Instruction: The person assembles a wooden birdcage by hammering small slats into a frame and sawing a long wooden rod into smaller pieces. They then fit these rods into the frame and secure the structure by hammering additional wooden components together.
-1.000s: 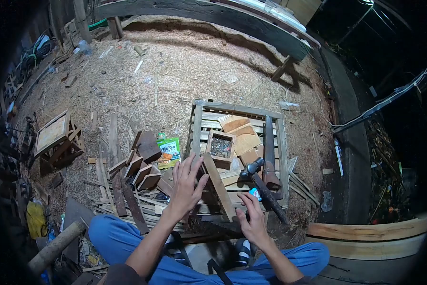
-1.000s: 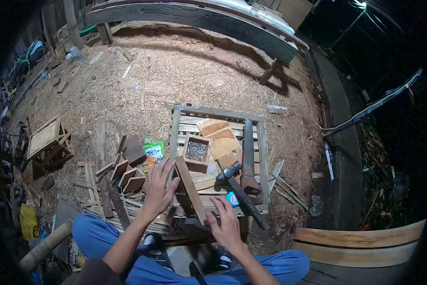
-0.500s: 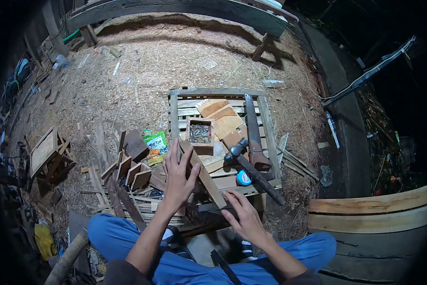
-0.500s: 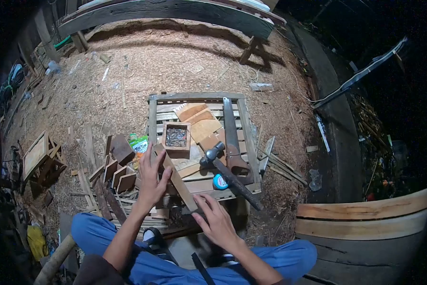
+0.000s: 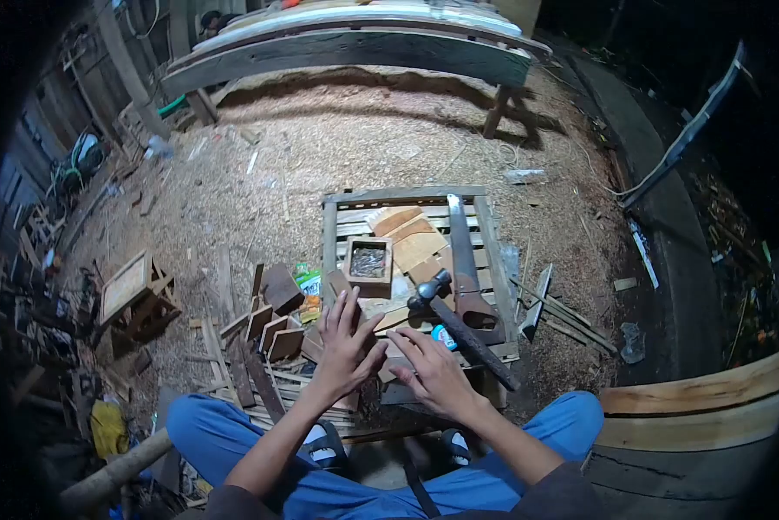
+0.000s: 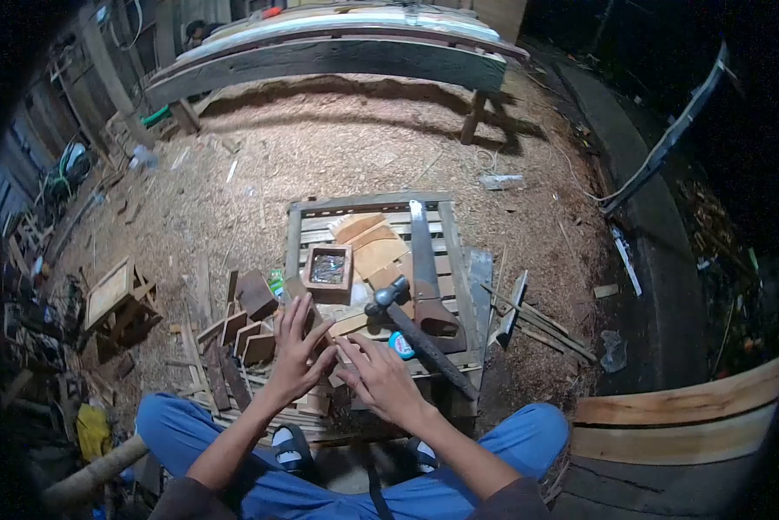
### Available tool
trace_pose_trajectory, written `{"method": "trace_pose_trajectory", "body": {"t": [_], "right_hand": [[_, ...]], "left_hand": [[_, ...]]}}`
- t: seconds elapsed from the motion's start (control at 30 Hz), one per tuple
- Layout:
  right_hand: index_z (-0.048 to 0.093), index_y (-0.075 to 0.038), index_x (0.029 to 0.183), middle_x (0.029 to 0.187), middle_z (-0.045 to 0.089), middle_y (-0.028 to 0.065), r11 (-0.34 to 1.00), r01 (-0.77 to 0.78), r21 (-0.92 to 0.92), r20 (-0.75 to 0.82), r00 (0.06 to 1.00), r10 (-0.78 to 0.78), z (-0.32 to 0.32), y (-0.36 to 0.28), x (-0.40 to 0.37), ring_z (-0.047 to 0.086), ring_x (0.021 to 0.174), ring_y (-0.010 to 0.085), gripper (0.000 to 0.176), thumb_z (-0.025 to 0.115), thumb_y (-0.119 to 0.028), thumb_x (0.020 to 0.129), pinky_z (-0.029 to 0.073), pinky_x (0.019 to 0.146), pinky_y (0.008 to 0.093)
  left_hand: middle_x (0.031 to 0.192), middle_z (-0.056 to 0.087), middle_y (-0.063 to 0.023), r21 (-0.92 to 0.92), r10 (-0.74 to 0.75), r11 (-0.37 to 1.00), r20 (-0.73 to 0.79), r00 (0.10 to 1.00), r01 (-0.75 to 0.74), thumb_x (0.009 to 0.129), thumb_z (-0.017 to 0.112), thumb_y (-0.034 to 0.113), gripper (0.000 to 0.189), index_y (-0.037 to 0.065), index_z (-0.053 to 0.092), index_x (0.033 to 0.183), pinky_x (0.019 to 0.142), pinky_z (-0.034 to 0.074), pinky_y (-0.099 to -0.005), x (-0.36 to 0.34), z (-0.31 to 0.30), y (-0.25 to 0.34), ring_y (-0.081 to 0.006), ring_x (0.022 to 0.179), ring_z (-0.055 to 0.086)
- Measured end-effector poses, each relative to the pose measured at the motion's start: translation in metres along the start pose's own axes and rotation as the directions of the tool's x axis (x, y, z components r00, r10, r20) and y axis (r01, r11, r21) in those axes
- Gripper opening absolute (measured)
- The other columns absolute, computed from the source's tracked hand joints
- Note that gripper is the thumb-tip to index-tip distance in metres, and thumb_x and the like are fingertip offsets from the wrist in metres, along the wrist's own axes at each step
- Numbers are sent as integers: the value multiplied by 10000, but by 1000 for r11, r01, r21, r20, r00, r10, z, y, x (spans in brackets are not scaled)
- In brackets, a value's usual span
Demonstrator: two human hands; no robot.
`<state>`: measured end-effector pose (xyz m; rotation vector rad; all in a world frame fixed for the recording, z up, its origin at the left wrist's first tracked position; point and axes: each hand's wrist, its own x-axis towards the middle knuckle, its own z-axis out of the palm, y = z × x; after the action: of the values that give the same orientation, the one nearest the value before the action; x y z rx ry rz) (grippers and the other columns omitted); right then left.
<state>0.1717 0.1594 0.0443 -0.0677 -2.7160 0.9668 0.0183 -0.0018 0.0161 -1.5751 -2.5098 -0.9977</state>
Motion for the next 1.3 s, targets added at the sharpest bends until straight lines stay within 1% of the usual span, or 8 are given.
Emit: {"method": "trace_pose_trajectory", "body": {"t": [0.23,0.47,0.57,0.63,0.83,1.03,1.17,1.3], "right_hand": [[506,-88,1509,1380,584,179,990,-116,-75,-107,988,108,-30,17,-18,598,1207,382,552,572,-389,1051,471,1014,479],[556,-49,1459,1347,596,180,990,-93,-106,-119,990,80,-29,24,-33,586,1214,368,535,598,-380,1042,468,1013,479],[556,-51,1459,1341,595,179,989,-91,-117,-104,991,79,-30,26,-34,587,1207,367,530,603,-374,1041,469,1011,479],[557,-54,1458,1340,594,177,988,-89,-124,-97,992,77,-29,25,-34,587,1204,367,524,612,-362,1037,470,1011,478],[556,-67,1456,1342,591,171,991,-69,-112,-31,997,66,-22,22,-27,591,1191,365,511,644,-313,1017,473,1000,475],[565,-57,1439,1336,593,177,990,-41,-137,-8,999,41,-12,20,-9,586,1199,367,507,666,-281,994,464,1000,475],[572,-45,1421,1346,577,190,890,-231,-393,-178,969,173,-4,49,-4,533,1243,365,527,703,-184,930,434,1005,492],[547,-60,1453,1305,577,191,814,-268,-516,-101,962,253,2,57,-4,545,1190,369,586,713,-86,892,441,988,493]], "left_hand": [[1661,337,-208,8,54,998,37,998,-55,973,688,311,486,130,623,1420,1255,117,-562,16,6,23,-376,1567,251],[1650,361,-205,-29,38,999,148,988,-34,853,693,152,554,122,617,1402,1264,141,-555,22,16,30,-378,1580,237],[1692,260,-217,93,-84,993,138,987,72,833,691,122,606,134,594,1431,1265,121,-569,19,19,39,-421,1592,156],[1706,152,-272,-53,-224,974,-58,973,221,831,682,119,623,110,578,1446,1260,81,-611,12,31,35,-513,1585,47],[1710,87,-299,-148,-146,978,34,989,150,835,635,32,690,121,507,1507,1236,91,-684,3,26,21,-560,1574,15],[1705,79,-310,-151,-48,987,82,995,60,895,594,73,597,118,526,1487,1224,93,-710,-9,14,15,-566,1570,23],[1701,98,-315,-52,-40,998,137,990,47,973,618,210,477,85,570,1430,1232,103,-687,-17,5,10,-520,1579,75],[1714,102,-285,57,-94,995,164,982,86,1014,614,356,532,102,548,1477,1236,58,-678,-18,2,8,-478,1596,45]]}}
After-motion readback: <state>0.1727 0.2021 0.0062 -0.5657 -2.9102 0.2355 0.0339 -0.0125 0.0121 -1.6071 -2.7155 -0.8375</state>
